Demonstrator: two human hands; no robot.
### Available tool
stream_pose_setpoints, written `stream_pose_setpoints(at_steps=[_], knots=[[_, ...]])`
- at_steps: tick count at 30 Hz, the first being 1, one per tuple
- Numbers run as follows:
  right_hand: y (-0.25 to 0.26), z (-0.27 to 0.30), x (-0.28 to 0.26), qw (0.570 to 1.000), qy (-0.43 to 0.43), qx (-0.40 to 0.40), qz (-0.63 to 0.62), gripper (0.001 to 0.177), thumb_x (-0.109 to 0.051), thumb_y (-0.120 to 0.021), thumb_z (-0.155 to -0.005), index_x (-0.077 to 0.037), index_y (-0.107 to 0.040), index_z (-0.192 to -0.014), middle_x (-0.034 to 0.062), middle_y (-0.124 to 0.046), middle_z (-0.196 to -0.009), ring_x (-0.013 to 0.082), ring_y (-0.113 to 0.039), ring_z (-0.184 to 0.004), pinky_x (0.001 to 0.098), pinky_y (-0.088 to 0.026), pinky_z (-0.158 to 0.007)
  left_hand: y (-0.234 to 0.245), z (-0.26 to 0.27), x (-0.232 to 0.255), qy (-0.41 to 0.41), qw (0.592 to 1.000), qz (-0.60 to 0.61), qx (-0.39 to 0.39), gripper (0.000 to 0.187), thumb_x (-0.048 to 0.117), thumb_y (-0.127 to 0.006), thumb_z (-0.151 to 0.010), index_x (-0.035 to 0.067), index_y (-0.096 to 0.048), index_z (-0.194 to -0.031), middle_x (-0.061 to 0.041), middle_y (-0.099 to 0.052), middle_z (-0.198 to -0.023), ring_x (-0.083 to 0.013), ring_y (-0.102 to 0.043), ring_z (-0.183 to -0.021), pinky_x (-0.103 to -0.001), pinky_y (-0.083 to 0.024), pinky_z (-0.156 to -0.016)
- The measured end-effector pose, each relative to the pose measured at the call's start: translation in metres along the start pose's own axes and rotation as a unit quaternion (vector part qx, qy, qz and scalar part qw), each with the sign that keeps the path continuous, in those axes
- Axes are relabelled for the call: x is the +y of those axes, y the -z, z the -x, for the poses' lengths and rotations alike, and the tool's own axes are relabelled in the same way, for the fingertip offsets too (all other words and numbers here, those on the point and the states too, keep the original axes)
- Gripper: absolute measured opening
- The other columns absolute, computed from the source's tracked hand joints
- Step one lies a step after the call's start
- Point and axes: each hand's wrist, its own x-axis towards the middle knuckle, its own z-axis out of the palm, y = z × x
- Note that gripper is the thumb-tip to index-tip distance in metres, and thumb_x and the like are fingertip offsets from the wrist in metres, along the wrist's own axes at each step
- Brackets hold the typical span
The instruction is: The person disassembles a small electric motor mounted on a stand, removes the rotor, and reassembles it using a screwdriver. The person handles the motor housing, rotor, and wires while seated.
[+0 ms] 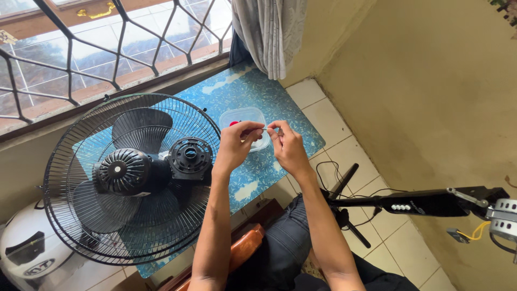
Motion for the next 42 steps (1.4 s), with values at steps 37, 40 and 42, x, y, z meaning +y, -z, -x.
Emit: stream_pose_setpoints(at_steps=[37, 40, 42], knots=[[0.134, 0.081, -0.03, 0.995, -0.042, 0.048, 0.083, 0.02, 0.004, -0.06, -0.093, -0.002, -0.06, -0.112, 0.0191, -0.073, -0.093, 0.0351, -0.074, -0.086, 0.0395, -0.058, -0.073, -0.145, 0.051, 0.085, -0.27, 0.961, -0.063, 0.002, 0.013, 0.01, -0.078, -0.09, 0.006, -0.074, -0.102, -0.007, -0.075, -0.096, -0.0271, -0.063, -0.1, -0.036, -0.054, -0.079], [0.164, 0.108, -0.035, 0.993, -0.046, 0.086, 0.067, 0.022, 0.006, -0.061, -0.091, -0.001, -0.059, -0.112, 0.018, -0.074, -0.095, 0.0322, -0.075, -0.088, 0.0377, -0.058, -0.073, -0.177, 0.065, 0.105, -0.318, 0.945, -0.074, -0.001, 0.013, 0.012, -0.078, -0.09, 0.005, -0.074, -0.1, -0.008, -0.074, -0.094, -0.0271, -0.064, -0.097, -0.038, -0.053, -0.082], [0.185, 0.129, -0.039, 0.99, -0.016, 0.127, 0.054, 0.022, 0.007, -0.061, -0.09, 0.0, -0.06, -0.112, 0.0166, -0.074, -0.094, 0.029, -0.076, -0.088, 0.0362, -0.058, -0.074, -0.196, 0.072, 0.121, -0.338, 0.939, -0.058, -0.026, 0.013, 0.013, -0.078, -0.089, 0.005, -0.074, -0.099, -0.008, -0.074, -0.093, -0.027, -0.064, -0.096, -0.037, -0.053, -0.079]])
